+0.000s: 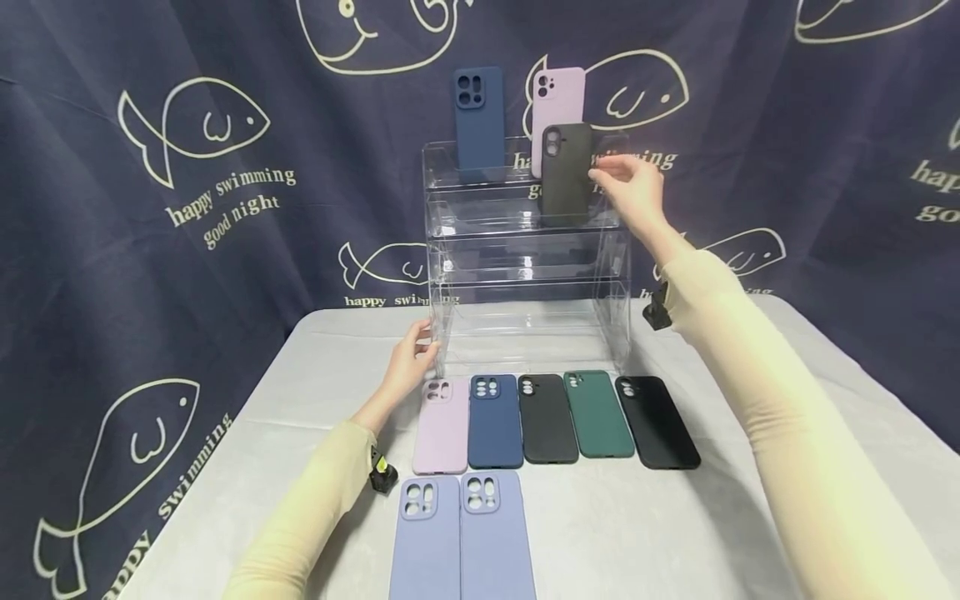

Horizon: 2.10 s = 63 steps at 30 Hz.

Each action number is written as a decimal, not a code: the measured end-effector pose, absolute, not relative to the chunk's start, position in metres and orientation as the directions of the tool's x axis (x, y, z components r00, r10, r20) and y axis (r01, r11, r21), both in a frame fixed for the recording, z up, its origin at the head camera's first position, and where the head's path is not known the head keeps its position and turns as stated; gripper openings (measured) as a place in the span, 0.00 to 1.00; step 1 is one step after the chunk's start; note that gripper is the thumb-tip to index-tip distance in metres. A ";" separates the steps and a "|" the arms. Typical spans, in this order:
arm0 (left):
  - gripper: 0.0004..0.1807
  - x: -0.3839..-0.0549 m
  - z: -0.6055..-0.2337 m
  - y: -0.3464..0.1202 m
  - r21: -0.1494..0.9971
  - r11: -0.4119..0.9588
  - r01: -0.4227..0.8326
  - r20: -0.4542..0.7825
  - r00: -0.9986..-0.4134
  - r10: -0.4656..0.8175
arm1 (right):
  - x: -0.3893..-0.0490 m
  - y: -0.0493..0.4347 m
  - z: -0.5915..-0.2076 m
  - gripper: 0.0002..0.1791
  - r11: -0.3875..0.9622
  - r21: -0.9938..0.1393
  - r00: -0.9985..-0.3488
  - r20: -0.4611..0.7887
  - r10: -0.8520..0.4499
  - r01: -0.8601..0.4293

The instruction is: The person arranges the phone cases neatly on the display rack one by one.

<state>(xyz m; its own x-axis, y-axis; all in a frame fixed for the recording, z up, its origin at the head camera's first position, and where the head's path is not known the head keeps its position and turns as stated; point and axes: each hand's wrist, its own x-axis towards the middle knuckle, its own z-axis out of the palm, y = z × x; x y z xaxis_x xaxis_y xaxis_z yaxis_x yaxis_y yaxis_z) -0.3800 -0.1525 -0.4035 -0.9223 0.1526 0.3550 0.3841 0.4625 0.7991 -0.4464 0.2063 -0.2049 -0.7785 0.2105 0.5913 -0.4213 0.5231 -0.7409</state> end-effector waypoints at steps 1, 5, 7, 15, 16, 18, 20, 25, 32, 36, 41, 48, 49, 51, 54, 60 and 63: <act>0.26 -0.380 -0.404 -0.152 0.803 0.458 0.382 0.354 -0.923 0.150 | -0.444 0.207 -0.206 0.20 0.520 -0.740 -0.782 0.591 0.199 -0.427; 0.26 -0.380 -0.404 -0.151 0.815 0.446 0.369 0.343 -0.929 0.140 | -0.429 0.208 -0.210 0.23 0.514 -0.733 -0.799 0.585 0.142 -0.446; 0.27 -0.381 -0.404 -0.152 0.817 0.448 0.363 0.337 -0.931 0.141 | -0.420 0.207 -0.214 0.24 0.513 -0.730 -0.809 0.578 0.110 -0.451; 0.27 -0.381 -0.403 -0.152 0.808 0.464 0.362 0.334 -0.931 0.145 | -0.390 0.204 -0.234 0.25 0.544 -0.698 -0.831 0.557 0.003 -0.466; 0.27 -0.380 -0.403 -0.151 0.808 0.462 0.364 0.336 -0.931 0.146 | -0.387 0.203 -0.237 0.24 0.546 -0.694 -0.831 0.556 -0.008 -0.470; 0.26 -0.381 -0.404 -0.151 0.811 0.459 0.363 0.336 -0.931 0.142 | -0.378 0.201 -0.243 0.24 0.546 -0.693 -0.836 0.548 -0.025 -0.470; 0.26 -0.381 -0.404 -0.152 0.812 0.458 0.361 0.336 -0.932 0.139 | -0.371 0.199 -0.250 0.23 0.541 -0.694 -0.839 0.542 -0.040 -0.474; 0.27 -0.381 -0.401 -0.154 0.811 0.462 0.359 0.336 -0.932 0.134 | -0.353 0.192 -0.263 0.22 0.503 -0.718 -0.854 0.514 -0.082 -0.481; 0.27 -0.380 -0.401 -0.155 0.793 0.473 0.385 0.361 -0.921 0.145 | -0.327 0.186 -0.281 0.22 0.448 -0.759 -0.875 0.463 -0.139 -0.473; 0.27 -0.379 -0.403 -0.152 0.795 0.469 0.386 0.358 -0.921 0.152 | -0.313 0.184 -0.296 0.21 0.412 -0.764 -0.867 0.457 -0.198 -0.497; 0.27 -0.377 -0.405 -0.152 0.809 0.467 0.357 0.333 -0.933 0.136 | -0.297 0.177 -0.315 0.22 0.390 -0.776 -0.867 0.417 -0.274 -0.496; 0.27 -0.381 -0.404 -0.152 0.822 0.467 0.326 0.298 -0.945 0.136 | -0.272 0.172 -0.339 0.24 0.406 -0.784 -0.876 0.356 -0.325 -0.470; 0.28 -0.382 -0.404 -0.152 0.820 0.471 0.324 0.296 -0.945 0.135 | -0.269 0.171 -0.343 0.24 0.415 -0.778 -0.874 0.352 -0.335 -0.472; 0.28 -0.383 -0.403 -0.152 0.823 0.471 0.318 0.292 -0.947 0.130 | -0.262 0.169 -0.350 0.25 0.429 -0.770 -0.871 0.338 -0.355 -0.473; 0.28 -0.383 -0.401 -0.151 0.823 0.472 0.316 0.292 -0.948 0.127 | -0.251 0.165 -0.358 0.25 0.445 -0.763 -0.871 0.314 -0.378 -0.468; 0.28 -0.383 -0.400 -0.150 0.817 0.475 0.327 0.297 -0.945 0.139 | -0.233 0.151 -0.374 0.25 0.405 -0.759 -0.827 0.301 -0.476 -0.510; 0.28 -0.382 -0.399 -0.151 0.818 0.478 0.321 0.291 -0.947 0.138 | -0.226 0.142 -0.382 0.26 0.382 -0.758 -0.791 0.278 -0.545 -0.529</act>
